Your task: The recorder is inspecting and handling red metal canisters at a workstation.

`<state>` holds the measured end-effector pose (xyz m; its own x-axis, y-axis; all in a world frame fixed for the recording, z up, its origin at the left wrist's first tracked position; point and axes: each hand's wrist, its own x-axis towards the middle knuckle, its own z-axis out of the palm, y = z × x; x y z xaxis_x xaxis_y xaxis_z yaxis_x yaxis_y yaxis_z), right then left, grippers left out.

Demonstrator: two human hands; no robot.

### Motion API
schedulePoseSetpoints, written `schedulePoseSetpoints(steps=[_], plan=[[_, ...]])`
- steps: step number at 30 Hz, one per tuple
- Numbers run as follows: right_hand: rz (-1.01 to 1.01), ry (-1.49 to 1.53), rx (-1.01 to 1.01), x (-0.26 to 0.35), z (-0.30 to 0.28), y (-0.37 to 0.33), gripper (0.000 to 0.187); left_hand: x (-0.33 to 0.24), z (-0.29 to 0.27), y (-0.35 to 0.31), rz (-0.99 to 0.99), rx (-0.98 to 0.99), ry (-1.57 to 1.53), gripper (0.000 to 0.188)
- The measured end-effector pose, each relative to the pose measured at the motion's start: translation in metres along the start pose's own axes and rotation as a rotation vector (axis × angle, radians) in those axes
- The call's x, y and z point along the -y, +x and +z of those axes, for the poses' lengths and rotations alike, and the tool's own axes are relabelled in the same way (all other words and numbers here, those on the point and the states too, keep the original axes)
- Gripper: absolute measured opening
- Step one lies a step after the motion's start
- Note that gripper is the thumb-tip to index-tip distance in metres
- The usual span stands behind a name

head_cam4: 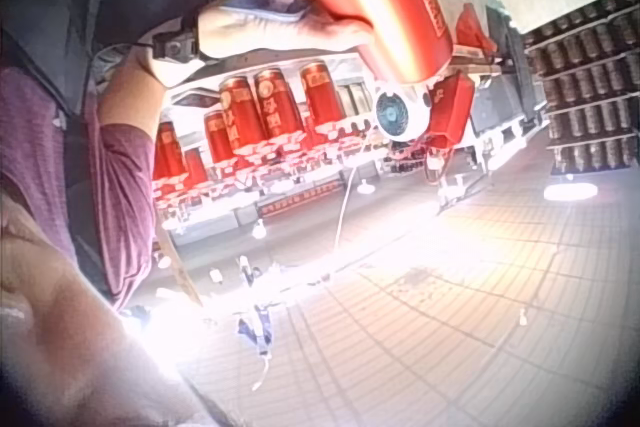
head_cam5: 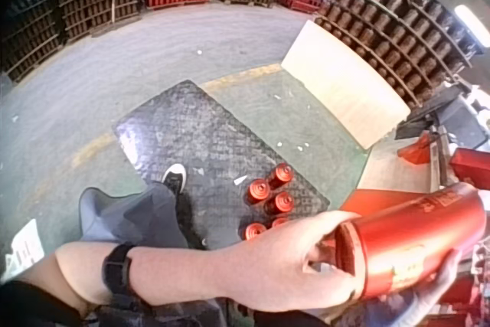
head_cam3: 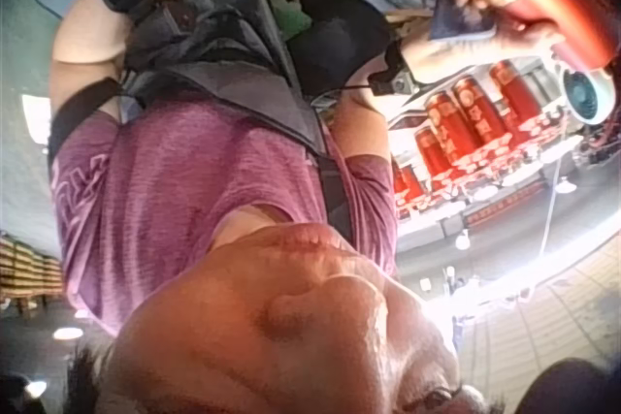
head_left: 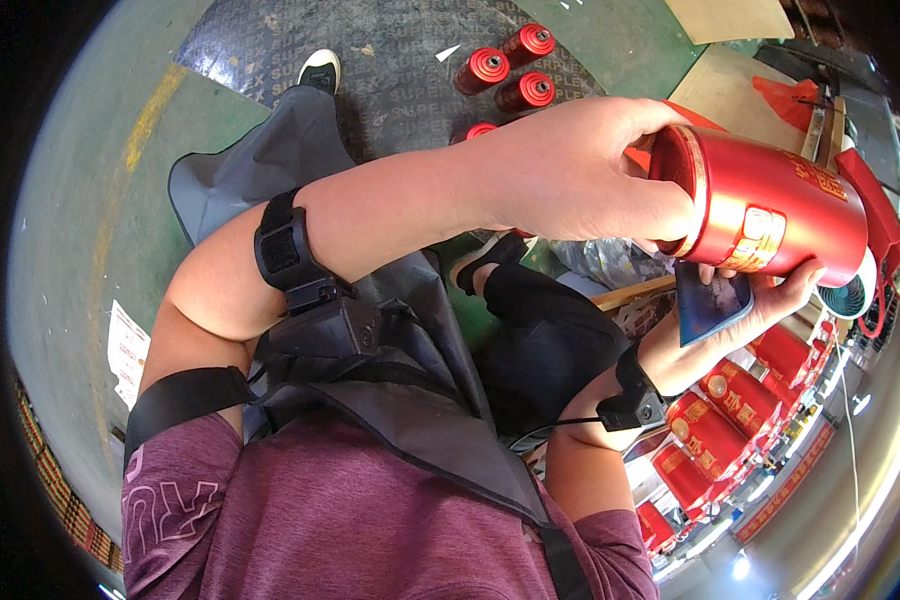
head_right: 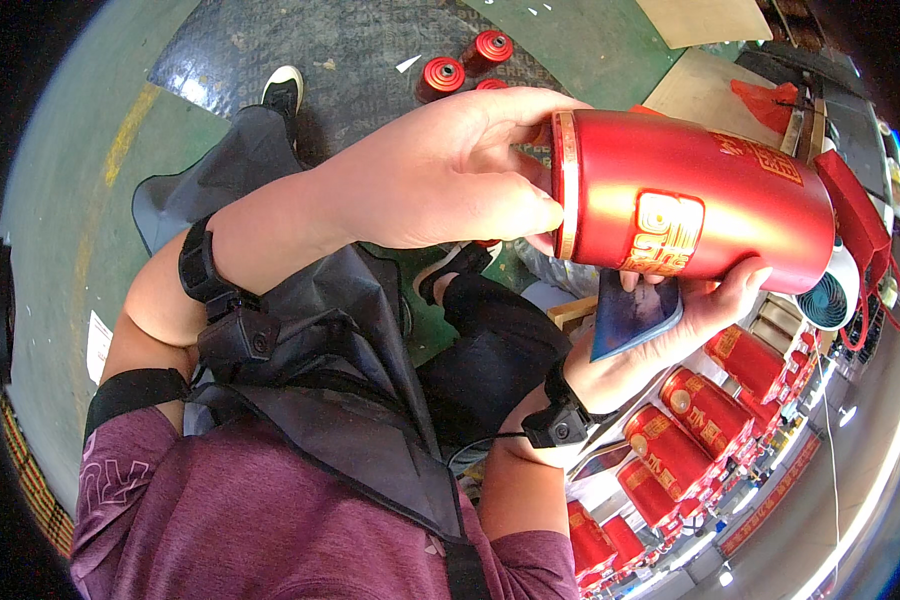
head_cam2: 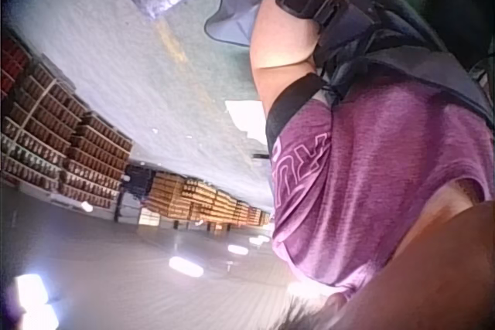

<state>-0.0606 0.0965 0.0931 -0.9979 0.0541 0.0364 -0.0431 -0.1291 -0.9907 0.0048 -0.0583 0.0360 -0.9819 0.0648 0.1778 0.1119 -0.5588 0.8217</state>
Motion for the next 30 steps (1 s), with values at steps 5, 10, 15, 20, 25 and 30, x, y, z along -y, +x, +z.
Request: schedulePoseSetpoints(steps=[5,10,15,20,25,30], plan=[[-0.011,0.023,0.03,-0.0023,0.0022,-0.0009,0.067,0.0025,0.0005,0.0002,-0.005,-0.017,-0.025,0.056],[0.012,-0.04,-0.053,-0.0004,-0.0039,-0.0001,0.067,0.0029,0.0011,0.0031,-0.024,-0.004,-0.032,0.052],[0.005,-0.019,-0.056,-0.0021,0.0,-0.0017,0.065,0.0024,0.0014,-0.0002,-0.011,-0.024,-0.032,0.052],[0.019,-0.023,-0.01,0.0002,-0.0021,0.0003,0.065,0.0017,-0.0005,0.0004,-0.018,-0.01,-0.016,0.054],[0.004,0.049,0.038,-0.0018,-0.0031,0.0019,0.065,-0.0005,0.0017,0.0008,-0.025,-0.016,-0.03,0.055],[0.003,-0.022,-0.019,-0.0008,0.0,-0.0034,0.067,0.0016,0.0,0.0021,-0.055,-0.032,-0.011,0.053]])
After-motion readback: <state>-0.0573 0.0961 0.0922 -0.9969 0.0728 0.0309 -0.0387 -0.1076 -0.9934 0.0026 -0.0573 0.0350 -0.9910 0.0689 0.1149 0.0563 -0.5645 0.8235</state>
